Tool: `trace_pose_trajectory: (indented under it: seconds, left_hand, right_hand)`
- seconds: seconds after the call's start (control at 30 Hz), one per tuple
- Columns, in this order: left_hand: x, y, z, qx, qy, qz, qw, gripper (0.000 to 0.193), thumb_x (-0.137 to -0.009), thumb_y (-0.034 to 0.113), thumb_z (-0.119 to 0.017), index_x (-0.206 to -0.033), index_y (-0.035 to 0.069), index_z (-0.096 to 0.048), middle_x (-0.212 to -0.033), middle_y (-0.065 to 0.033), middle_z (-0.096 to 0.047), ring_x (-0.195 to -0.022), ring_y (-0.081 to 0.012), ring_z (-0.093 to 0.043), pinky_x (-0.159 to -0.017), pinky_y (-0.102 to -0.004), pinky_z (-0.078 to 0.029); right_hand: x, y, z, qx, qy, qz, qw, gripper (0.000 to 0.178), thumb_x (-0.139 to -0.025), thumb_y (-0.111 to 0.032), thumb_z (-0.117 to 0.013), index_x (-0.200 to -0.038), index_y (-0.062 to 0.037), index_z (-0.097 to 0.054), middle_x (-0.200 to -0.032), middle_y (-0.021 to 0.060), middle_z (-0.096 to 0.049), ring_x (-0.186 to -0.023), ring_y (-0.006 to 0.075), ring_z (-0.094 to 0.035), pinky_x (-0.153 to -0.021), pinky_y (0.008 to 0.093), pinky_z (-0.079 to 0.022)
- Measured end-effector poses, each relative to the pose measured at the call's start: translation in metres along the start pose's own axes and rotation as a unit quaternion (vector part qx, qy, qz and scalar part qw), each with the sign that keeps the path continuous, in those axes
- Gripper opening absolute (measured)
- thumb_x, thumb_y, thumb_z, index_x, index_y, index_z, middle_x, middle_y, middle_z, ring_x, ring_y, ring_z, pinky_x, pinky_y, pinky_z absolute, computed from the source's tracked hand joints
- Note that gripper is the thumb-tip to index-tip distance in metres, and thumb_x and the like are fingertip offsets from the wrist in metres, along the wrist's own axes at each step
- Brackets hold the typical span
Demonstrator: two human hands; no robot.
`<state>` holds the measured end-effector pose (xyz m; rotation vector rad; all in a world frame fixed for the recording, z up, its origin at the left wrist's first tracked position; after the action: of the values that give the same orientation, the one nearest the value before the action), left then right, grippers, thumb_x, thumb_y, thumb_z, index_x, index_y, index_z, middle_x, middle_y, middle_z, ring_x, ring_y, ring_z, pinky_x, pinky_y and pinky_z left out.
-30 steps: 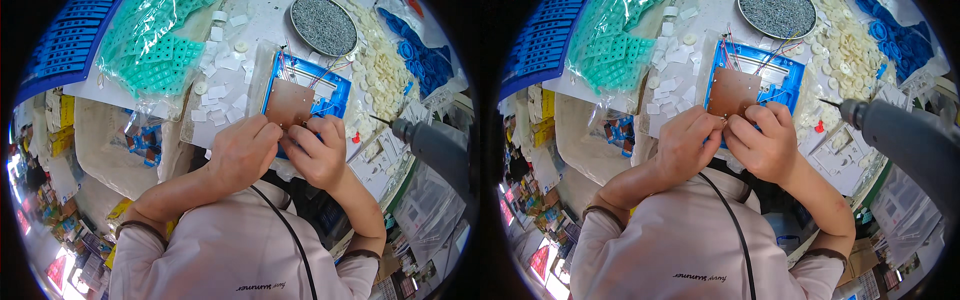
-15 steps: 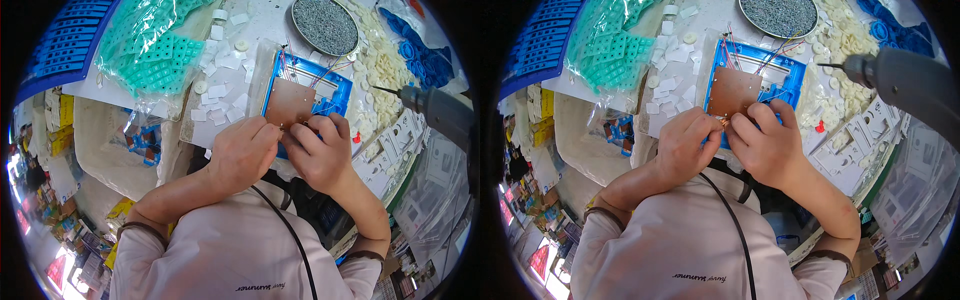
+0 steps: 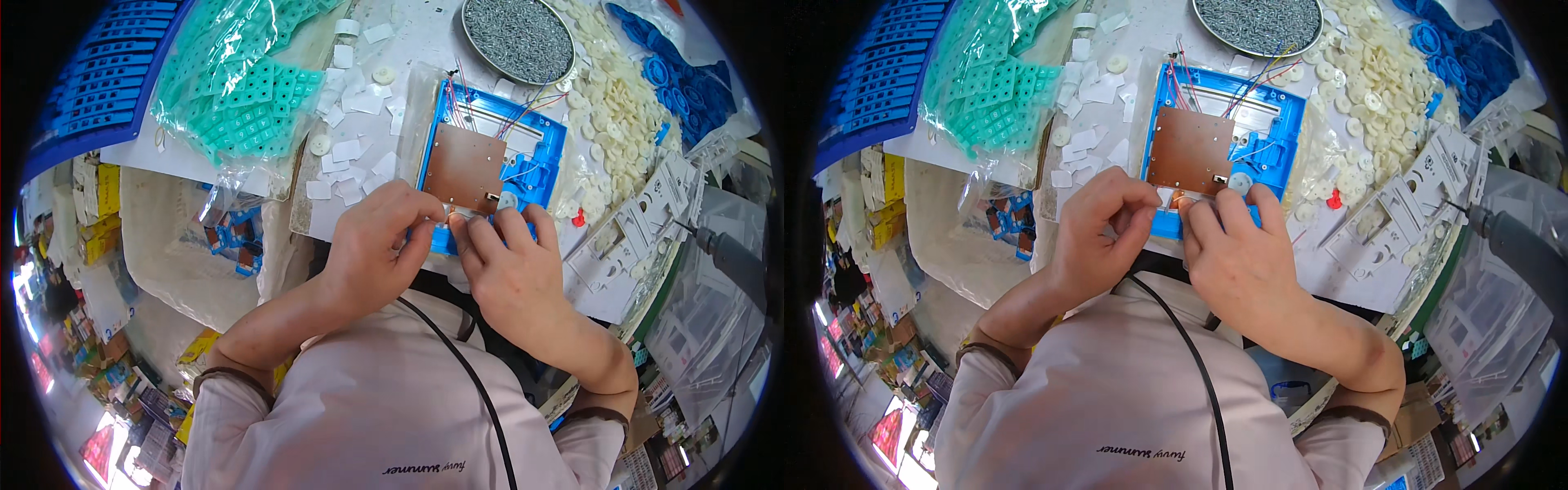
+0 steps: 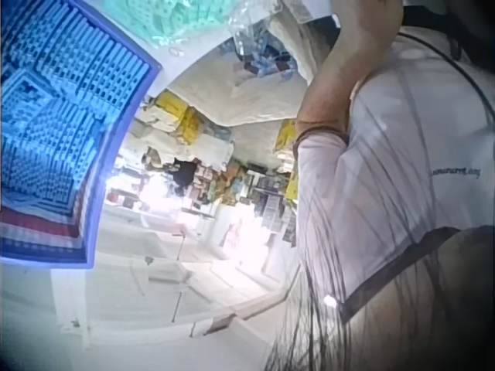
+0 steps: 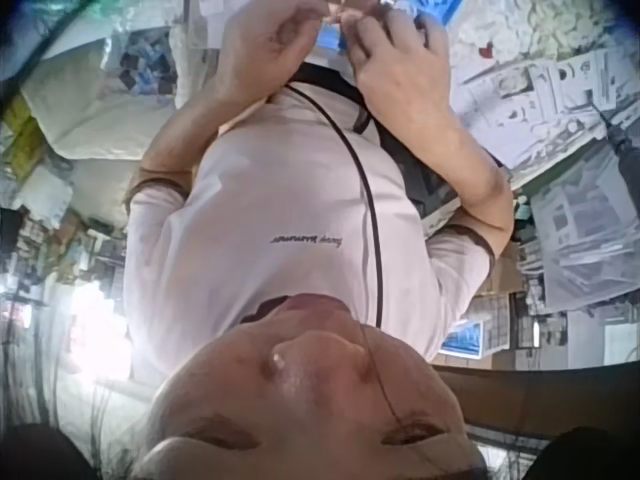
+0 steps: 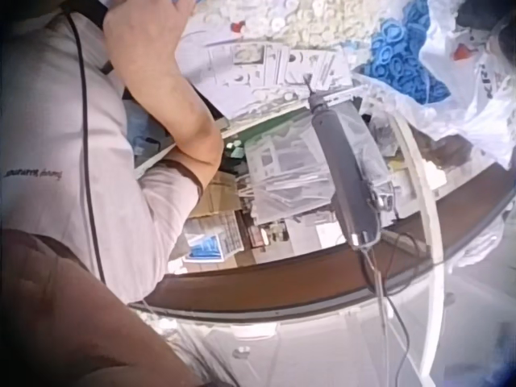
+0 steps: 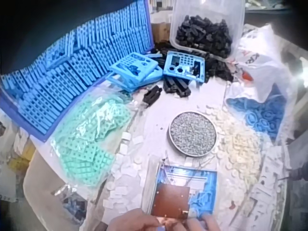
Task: Assembling components of an electronic toy using an electric screwdriver.
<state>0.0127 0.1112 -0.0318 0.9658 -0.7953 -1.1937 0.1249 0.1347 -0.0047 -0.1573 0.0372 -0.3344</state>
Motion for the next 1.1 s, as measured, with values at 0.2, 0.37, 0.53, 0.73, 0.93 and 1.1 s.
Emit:
trace_pose_trajectory:
  seconds: [0.2, 0.37, 0.53, 0.73, 0.93, 1.1]
  left_hand:
    - [0.001, 0.009, 0.011, -0.113, 0.041, -0.094, 0.988, 0.021, -0.081, 0.003, -0.075, -0.098, 0.008, -0.066, -0.088, -0.0055, -0.062, -0.077, -0.0249, -0.061, -0.069, -0.0376, -0.044]
    - [-0.001, 0.008, 0.001, -0.198, 0.010, -0.099, 0.975, 0.029, -0.076, 0.006, -0.081, -0.101, 0.010, -0.067, -0.099, -0.0059, -0.060, -0.091, -0.0263, -0.059, -0.080, -0.0394, -0.042]
    - [-0.008, 0.009, 0.000, -0.199, -0.004, -0.106, 0.974, 0.035, -0.076, 0.008, -0.082, -0.106, 0.011, -0.065, -0.109, -0.0085, -0.058, -0.096, -0.0269, -0.058, -0.081, -0.0397, -0.041]
    - [-0.013, 0.008, -0.005, -0.223, -0.040, -0.101, 0.969, 0.040, -0.074, 0.015, -0.086, -0.108, 0.011, -0.065, -0.112, -0.0086, -0.056, -0.098, -0.0257, -0.058, -0.086, -0.0408, -0.039]
    - [-0.014, 0.011, -0.007, -0.229, -0.033, -0.122, 0.965, 0.044, -0.071, 0.019, -0.089, -0.109, 0.012, -0.068, -0.114, -0.0072, -0.056, -0.094, -0.0221, -0.059, -0.088, -0.0422, -0.038]
    - [-0.015, 0.016, -0.010, -0.229, -0.039, -0.132, 0.964, 0.043, -0.070, 0.020, -0.089, -0.108, 0.013, -0.068, -0.116, -0.0065, -0.056, -0.092, -0.0216, -0.057, -0.090, -0.0420, -0.037]
  right_hand:
    - [0.003, 0.004, -0.002, -0.012, 0.000, -0.008, 1.000, 0.035, -0.082, -0.013, -0.067, -0.113, 0.0018, -0.073, -0.099, 0.0055, -0.060, -0.098, 0.0234, -0.056, -0.092, 0.0435, -0.042]
    - [0.006, 0.006, -0.003, -0.014, 0.014, -0.009, 1.000, 0.036, -0.083, -0.013, -0.066, -0.116, 0.0001, -0.072, -0.100, 0.0047, -0.060, -0.097, 0.0223, -0.055, -0.091, 0.0428, -0.042]
    - [0.006, 0.010, -0.001, -0.035, 0.029, -0.009, 0.999, 0.036, -0.084, -0.012, -0.065, -0.117, -0.0008, -0.072, -0.100, 0.0049, -0.061, -0.095, 0.0216, -0.055, -0.088, 0.0407, -0.043]
    - [0.008, 0.020, 0.005, -0.122, 0.042, -0.012, 0.992, 0.035, -0.081, -0.010, -0.068, -0.114, -0.0002, -0.072, -0.100, 0.0070, -0.064, -0.092, 0.0242, -0.059, -0.084, 0.0393, -0.047]
    - [0.013, 0.035, 0.008, -0.212, 0.076, -0.071, 0.972, 0.044, -0.069, -0.005, -0.077, -0.113, 0.0012, -0.072, -0.100, 0.0094, -0.067, -0.088, 0.0267, -0.061, -0.076, 0.0408, -0.050]
    - [0.008, 0.030, 0.010, -0.178, 0.080, -0.041, 0.980, 0.052, -0.068, -0.005, -0.078, -0.118, 0.0007, -0.069, -0.102, 0.0089, -0.066, -0.089, 0.0265, -0.061, -0.074, 0.0395, -0.050]
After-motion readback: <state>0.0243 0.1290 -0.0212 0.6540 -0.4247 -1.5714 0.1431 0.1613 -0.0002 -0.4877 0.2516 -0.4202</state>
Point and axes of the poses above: each hand's wrist, its own x-axis away from the middle knuckle, its own z-axis out of the back of the hand, y = z × x, the point moved 10 cm from there along -x, towards the middle knuckle
